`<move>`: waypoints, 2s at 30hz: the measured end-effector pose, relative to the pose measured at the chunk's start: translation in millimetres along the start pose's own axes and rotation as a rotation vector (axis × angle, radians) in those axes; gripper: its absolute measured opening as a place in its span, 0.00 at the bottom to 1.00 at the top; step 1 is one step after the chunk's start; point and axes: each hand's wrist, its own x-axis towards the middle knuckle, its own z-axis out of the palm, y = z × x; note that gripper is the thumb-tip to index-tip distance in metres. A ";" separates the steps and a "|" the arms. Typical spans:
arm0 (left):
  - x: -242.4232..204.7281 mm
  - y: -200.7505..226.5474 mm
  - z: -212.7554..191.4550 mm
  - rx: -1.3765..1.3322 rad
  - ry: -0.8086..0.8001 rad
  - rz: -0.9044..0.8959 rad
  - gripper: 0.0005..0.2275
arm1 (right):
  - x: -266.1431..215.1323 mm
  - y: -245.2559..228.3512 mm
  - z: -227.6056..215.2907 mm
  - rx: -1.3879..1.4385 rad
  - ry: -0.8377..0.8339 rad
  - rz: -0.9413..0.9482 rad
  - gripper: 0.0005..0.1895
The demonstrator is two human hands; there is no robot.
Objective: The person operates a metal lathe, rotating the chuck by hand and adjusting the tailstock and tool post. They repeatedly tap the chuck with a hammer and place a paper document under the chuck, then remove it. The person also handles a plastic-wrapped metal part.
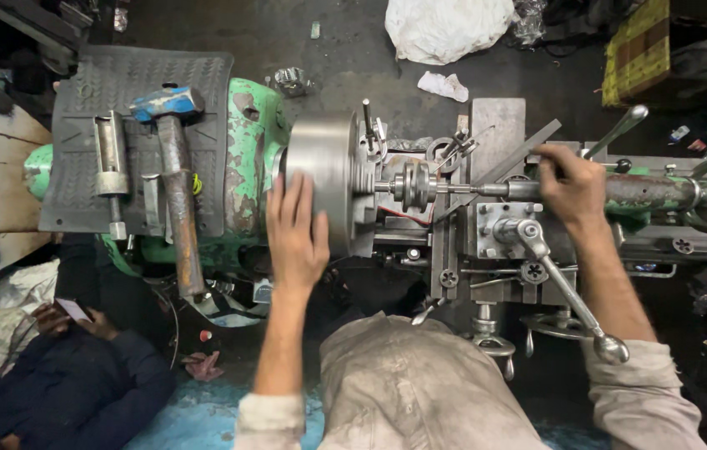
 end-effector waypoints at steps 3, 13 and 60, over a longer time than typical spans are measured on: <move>60.3 -1.3 -4.8 -0.108 -0.108 -0.112 0.19 | -2.3 0.0 5.1 -0.181 -0.041 0.017 0.09; 127.2 -92.6 53.0 -0.164 -0.393 -0.089 0.19 | 1.6 -10.4 8.1 -0.279 0.018 0.054 0.05; 133.6 -73.2 32.9 -0.441 -0.504 -0.477 0.25 | -1.0 -4.5 11.4 -0.316 0.022 0.052 0.06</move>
